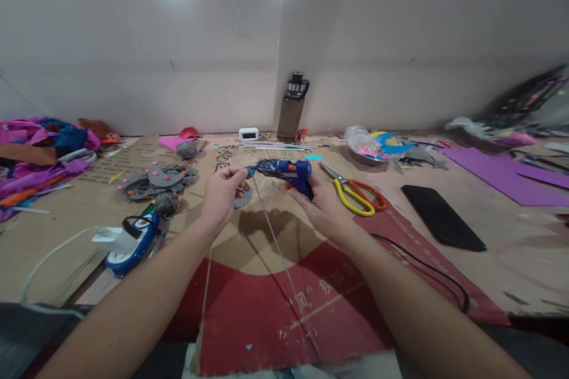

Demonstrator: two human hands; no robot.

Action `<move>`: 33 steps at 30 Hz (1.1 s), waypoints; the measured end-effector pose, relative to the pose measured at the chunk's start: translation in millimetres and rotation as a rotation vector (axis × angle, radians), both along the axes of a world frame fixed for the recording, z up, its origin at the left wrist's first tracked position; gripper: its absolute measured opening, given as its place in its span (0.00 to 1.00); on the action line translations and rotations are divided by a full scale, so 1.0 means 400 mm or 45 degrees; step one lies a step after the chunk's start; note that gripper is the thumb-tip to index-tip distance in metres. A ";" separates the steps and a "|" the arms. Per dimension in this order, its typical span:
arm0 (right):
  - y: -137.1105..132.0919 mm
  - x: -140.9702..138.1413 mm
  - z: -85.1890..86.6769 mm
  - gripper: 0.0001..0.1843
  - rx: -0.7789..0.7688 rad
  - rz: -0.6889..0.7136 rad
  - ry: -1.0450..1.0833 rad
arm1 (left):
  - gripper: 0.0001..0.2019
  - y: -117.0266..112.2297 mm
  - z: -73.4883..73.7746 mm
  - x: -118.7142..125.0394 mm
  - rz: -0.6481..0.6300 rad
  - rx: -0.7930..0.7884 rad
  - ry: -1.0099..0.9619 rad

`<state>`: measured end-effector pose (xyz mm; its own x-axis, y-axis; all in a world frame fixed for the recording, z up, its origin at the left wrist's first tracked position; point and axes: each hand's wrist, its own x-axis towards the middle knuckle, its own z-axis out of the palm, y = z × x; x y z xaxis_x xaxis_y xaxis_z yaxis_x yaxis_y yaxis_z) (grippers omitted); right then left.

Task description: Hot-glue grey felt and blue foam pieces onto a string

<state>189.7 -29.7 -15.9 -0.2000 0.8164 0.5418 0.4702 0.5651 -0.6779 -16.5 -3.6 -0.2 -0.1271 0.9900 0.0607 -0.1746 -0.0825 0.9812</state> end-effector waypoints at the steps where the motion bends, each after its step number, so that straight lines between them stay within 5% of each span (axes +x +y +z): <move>1: -0.001 -0.002 0.001 0.20 0.004 0.001 -0.006 | 0.12 0.000 -0.001 -0.001 -0.003 0.004 0.011; 33: -0.023 -0.020 0.007 0.17 0.120 -0.045 -0.095 | 0.11 -0.005 0.002 0.003 0.034 0.025 0.076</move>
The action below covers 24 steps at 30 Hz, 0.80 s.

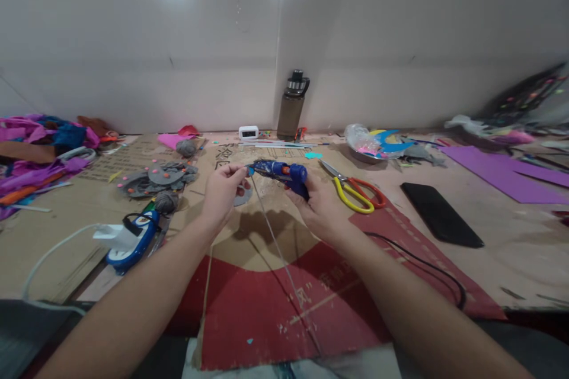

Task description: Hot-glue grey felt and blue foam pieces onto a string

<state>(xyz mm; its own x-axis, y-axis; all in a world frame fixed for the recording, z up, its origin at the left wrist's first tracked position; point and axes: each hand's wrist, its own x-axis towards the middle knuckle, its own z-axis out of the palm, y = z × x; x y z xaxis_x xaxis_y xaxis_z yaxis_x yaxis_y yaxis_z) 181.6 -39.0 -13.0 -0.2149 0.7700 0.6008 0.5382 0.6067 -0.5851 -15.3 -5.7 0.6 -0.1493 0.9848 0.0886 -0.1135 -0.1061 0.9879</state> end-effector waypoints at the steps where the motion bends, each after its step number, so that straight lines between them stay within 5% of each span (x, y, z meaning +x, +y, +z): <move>1: 0.000 0.000 0.000 0.18 0.007 0.006 0.003 | 0.11 0.000 0.000 0.000 0.004 0.003 0.002; 24: 0.018 0.015 -0.006 0.22 -0.079 -0.015 0.119 | 0.11 0.009 0.006 -0.011 -0.018 -0.049 -0.169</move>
